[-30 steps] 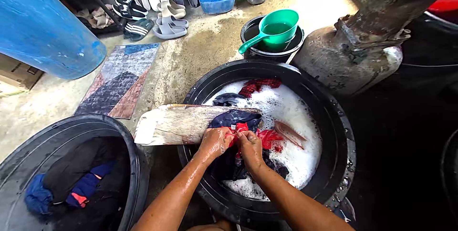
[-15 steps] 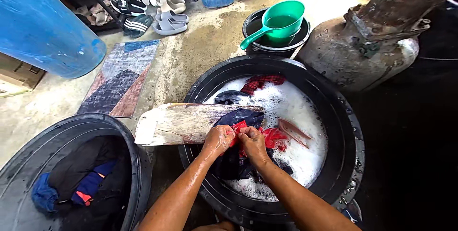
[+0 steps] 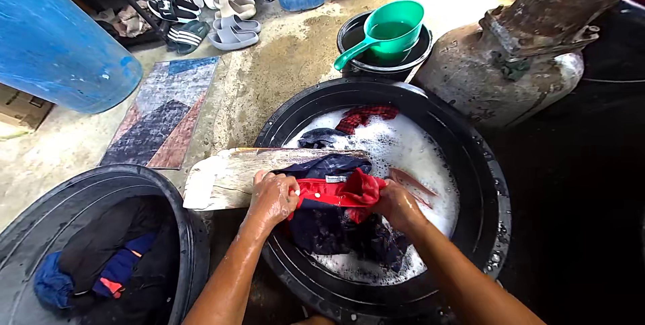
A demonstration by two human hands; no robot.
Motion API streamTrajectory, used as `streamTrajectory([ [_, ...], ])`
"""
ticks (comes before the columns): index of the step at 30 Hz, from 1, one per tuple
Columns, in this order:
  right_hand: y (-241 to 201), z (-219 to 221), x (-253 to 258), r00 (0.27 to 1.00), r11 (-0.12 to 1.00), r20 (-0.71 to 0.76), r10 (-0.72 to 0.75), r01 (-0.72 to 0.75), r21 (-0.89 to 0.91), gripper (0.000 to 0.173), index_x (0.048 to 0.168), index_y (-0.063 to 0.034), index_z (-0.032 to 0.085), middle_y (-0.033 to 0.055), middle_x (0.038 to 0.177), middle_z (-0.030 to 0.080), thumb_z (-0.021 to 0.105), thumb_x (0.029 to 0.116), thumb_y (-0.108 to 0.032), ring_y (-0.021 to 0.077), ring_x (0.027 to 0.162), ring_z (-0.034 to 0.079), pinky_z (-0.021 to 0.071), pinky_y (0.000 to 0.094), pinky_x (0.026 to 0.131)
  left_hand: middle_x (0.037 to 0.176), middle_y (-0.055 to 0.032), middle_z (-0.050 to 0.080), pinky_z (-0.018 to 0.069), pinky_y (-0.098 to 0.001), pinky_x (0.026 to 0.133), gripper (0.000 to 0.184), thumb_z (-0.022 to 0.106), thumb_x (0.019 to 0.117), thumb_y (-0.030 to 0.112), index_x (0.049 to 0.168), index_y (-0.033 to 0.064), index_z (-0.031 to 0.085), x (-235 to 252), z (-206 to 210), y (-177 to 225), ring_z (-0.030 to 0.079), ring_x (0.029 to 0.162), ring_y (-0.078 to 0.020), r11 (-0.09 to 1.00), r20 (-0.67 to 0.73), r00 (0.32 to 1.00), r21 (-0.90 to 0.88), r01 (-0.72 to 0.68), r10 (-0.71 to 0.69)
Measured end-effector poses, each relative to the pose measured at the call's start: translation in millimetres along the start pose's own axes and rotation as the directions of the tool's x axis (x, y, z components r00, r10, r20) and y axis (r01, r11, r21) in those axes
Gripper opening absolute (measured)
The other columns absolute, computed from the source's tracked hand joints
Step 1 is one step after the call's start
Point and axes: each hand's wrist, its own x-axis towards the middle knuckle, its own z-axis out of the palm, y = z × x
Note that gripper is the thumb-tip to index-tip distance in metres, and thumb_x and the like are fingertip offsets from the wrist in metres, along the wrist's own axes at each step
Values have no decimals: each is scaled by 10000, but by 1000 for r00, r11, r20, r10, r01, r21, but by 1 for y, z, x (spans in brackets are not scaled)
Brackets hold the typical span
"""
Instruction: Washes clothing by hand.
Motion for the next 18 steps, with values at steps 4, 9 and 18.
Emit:
streamTrajectory([
  [4, -22, -20, 8, 965, 520, 58, 256, -87, -850, 263, 1240, 24, 616, 220, 1070, 660, 526, 1044, -126, 317, 930, 658, 530, 502, 815, 1147, -155, 709, 289, -592, 1145, 390, 537, 1040, 398, 1088, 78, 753, 3, 7, -3, 597, 1207, -351, 970, 136, 970, 163, 178, -200],
  [9, -41, 12, 28, 991, 513, -20, -130, 51, -857, 496, 1406, 9, 555, 307, 1283, 632, 614, 1035, -316, 479, 1210, 610, 455, 665, 1022, 1287, -218, 620, 435, -586, 1000, 678, 722, 916, 491, 1376, 22, 557, 23, 25, 3, 593, 1193, -398, 927, -64, 935, 117, 355, -350],
  [18, -25, 54, 61, 977, 450, -74, -198, 24, -893, 804, 1534, 32, 381, 365, 1467, 442, 791, 885, -207, 523, 1335, 492, 460, 631, 1049, 917, -126, 630, 526, -374, 783, 131, 601, 1019, 106, 1053, -20, 589, 20, 25, -12, 618, 834, -192, 567, -2, 946, -801, 193, -325],
])
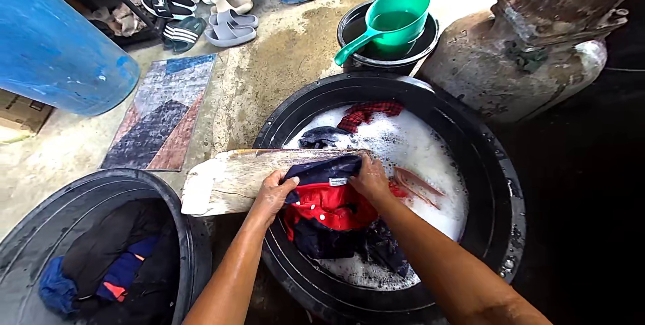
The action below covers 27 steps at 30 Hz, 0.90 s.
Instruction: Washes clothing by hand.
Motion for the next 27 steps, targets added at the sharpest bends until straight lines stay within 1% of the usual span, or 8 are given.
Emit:
streamTrajectory([
  [4, 30, 1, 6, 998, 975, 37, 53, -60, 214, 749, 1548, 37, 352, 367, 1456, 461, 706, 890, -20, 513, 1314, 523, 450, 633, 1067, 916, -18, 672, 584, -286, 730, 156, 409, 1092, 178, 1112, 126, 555, -23, -1, 15, 674, 808, -102, 829, 84, 996, -555, 64, -20],
  [7, 46, -6, 2, 980, 859, 192, 42, -134, 494, 283, 1216, 65, 608, 263, 1100, 637, 616, 936, 26, 352, 1001, 615, 502, 548, 863, 862, 37, 659, 567, -235, 669, 210, 347, 1101, 208, 1055, 184, 551, -32, -10, 17, 653, 753, -51, 827, 40, 995, -561, -50, 87],
  [12, 74, -24, -11, 976, 689, 206, -72, -100, 718, 104, 1043, -39, 542, 81, 965, 649, 445, 1013, -16, 128, 752, 599, 505, 330, 655, 862, 25, 679, 580, -233, 673, 243, 334, 1093, 141, 1066, 148, 575, -33, -34, 3, 667, 752, -49, 847, 8, 994, -525, -85, 105],
  [14, 76, -16, -15, 981, 702, 161, -111, -37, 711, 125, 1120, -29, 536, 111, 1021, 636, 522, 997, -44, 174, 825, 613, 521, 377, 707, 851, 14, 681, 580, -237, 670, 253, 330, 1092, 138, 1059, 139, 582, -32, -31, -1, 669, 744, -58, 835, 28, 994, -545, -73, 105],
  [17, 43, -12, -21, 965, 835, 163, -206, 87, 543, 639, 1496, 10, 424, 273, 1426, 542, 727, 960, -159, 399, 1270, 575, 476, 569, 1049, 814, 32, 686, 578, -214, 661, 253, 356, 1072, 134, 1021, 152, 603, -38, -26, 13, 664, 714, -38, 843, 60, 973, -513, -161, 222],
  [19, 25, -3, -9, 948, 916, 216, -234, 141, 376, 785, 1551, -7, 378, 301, 1440, 533, 783, 921, -242, 454, 1305, 552, 433, 619, 1095, 803, 42, 690, 579, -199, 658, 232, 404, 1052, 148, 984, 174, 625, -47, -28, 25, 662, 706, -22, 826, 87, 934, -500, -259, 346],
  [23, 6, -4, -2, 854, 952, 427, -297, 229, 205, 410, 1331, -27, 642, 247, 1234, 674, 706, 985, -236, 396, 1179, 632, 450, 616, 1044, 826, 61, 715, 587, -190, 678, 201, 536, 1035, 256, 968, 217, 722, -59, -42, 38, 671, 726, -4, 767, 66, 868, -505, -397, 493],
  [27, 22, -39, -21, 893, 769, 252, -372, 145, 622, 229, 1129, 32, 701, 139, 1064, 699, 513, 1058, -77, 188, 990, 640, 510, 417, 929, 842, 67, 713, 587, -212, 716, 321, 374, 1075, 136, 988, 136, 684, -56, -64, 26, 673, 759, -10, 875, -136, 949, -368, -314, 283],
])
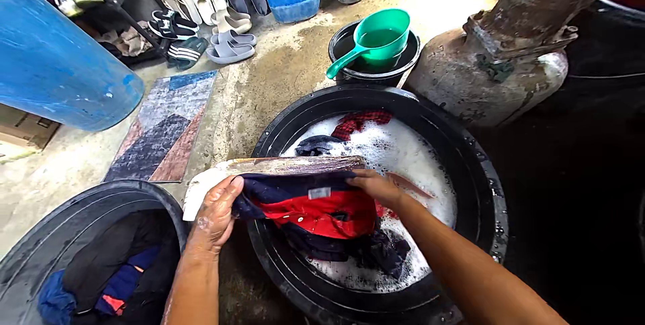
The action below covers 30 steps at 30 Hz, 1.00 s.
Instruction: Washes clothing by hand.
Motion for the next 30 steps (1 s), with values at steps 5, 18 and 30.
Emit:
streamTrajectory([
  [5, -36, -33, -35, 980, 925, -195, -35, 106, 365, 213, 1035, -85, 623, -24, 796, 680, 412, 1041, -105, 61, 717, 663, 577, 275, 675, 936, -9, 722, 589, -273, 815, 291, 368, 1070, 114, 1095, 58, 652, -1, -12, -30, 692, 873, -75, 968, 74, 967, -43, 248, -245],
  [18, 41, -38, 37, 923, 856, -351, 158, -306, -418, 463, 1144, 79, 663, 309, 1143, 672, 507, 1094, -354, 452, 1139, 637, 452, 641, 1008, 1013, -278, 696, 492, -668, 876, 402, 611, 1025, 382, 1082, -10, 680, 82, 40, -55, 669, 1022, -482, 216, -108, 987, 967, 133, -122],
  [30, 75, -62, 2, 748, 706, -530, -399, -119, -698, 436, 1276, 68, 629, 361, 1262, 594, 658, 993, -263, 558, 1193, 563, 448, 712, 957, 1196, -279, 641, 457, -655, 978, 224, 634, 996, 148, 1100, -36, 708, 85, 24, -84, 601, 1157, -479, 333, 114, 929, 912, -239, 353],
])
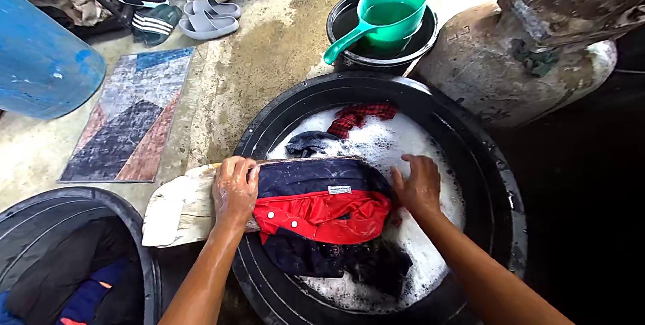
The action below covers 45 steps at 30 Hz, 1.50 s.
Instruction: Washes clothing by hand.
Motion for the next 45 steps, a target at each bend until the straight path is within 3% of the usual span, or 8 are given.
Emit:
streamTrajectory([
  [5, 54, 8, -25, 973, 975, 168, 156, -125, -186, 582, 1313, 62, 620, 347, 1238, 625, 709, 953, -387, 525, 1177, 604, 474, 677, 969, 1562, -230, 435, 115, -814, 1110, 518, 635, 907, 521, 1313, 209, 711, -46, -5, -29, 287, 1470, -543, 981, 215, 973, 158, -114, 79],
  [13, 50, -4, -13, 883, 899, 183, 432, -406, -163, 556, 1410, 98, 498, 379, 1320, 566, 562, 1064, -332, 538, 1215, 586, 478, 680, 980, 1607, -249, 353, 58, -806, 1117, 696, 238, 1020, 614, 1470, 206, 578, -56, -1, -40, 230, 1484, -565, 978, 164, 986, 201, -46, 13],
  [20, 53, -11, 9, 901, 900, 301, 314, -383, 207, 423, 1436, 51, 522, 314, 1352, 602, 394, 1129, -210, 455, 1267, 584, 424, 623, 1089, 1650, -258, 247, 15, -795, 1122, 658, 582, 910, 397, 1528, 186, 500, -53, -6, -30, 129, 1519, -543, 975, 262, 962, 222, 14, -73],
  [24, 30, -14, 14, 949, 962, 177, 260, -270, 35, 434, 1397, 19, 576, 329, 1332, 574, 553, 1061, -254, 502, 1249, 559, 448, 667, 1035, 1648, -270, 238, 17, -801, 1116, 670, 590, 873, 274, 1528, 169, 498, -51, -11, -30, 125, 1517, -547, 984, 275, 960, 180, 7, -57],
  [33, 38, 0, 38, 806, 874, 361, 470, -483, -58, 350, 1253, 173, 560, 410, 1256, 586, 572, 1035, -100, 564, 1219, 566, 433, 704, 1008, 1696, -218, 105, -39, -748, 1154, 786, 677, 928, 495, 1601, 236, 363, -45, -17, -23, 11, 1551, -487, 964, 414, 892, 253, 80, -183],
  [36, 11, -6, 45, 869, 838, 343, 358, -461, 292, 408, 1366, 106, 566, 341, 1316, 608, 604, 1044, -142, 459, 1255, 582, 424, 629, 1078, 1698, -203, 117, -28, -739, 1161, 794, 682, 920, 517, 1597, 242, 371, -44, -17, -21, 14, 1556, -469, 964, 409, 893, 250, 89, -188],
  [39, -39, -7, 34, 923, 882, 358, 139, -280, 380, 384, 1186, 48, 653, 250, 994, 687, 619, 1036, -303, 363, 884, 679, 549, 598, 810, 1707, -179, 94, -42, -727, 1166, 803, 675, 927, 529, 1608, 268, 341, -43, -19, -17, -11, 1564, -443, 959, 439, 872, 264, 106, -218],
  [45, -223, 36, -1, 816, 887, 575, -62, -220, 407, 419, 1275, 2, 615, 240, 1047, 704, 674, 998, -306, 391, 950, 703, 562, 611, 840, 1712, -155, 94, -40, -716, 1173, 776, 657, 929, 565, 1593, 276, 378, -41, -21, -14, -13, 1569, -418, 954, 458, 858, 279, 110, -233],
])
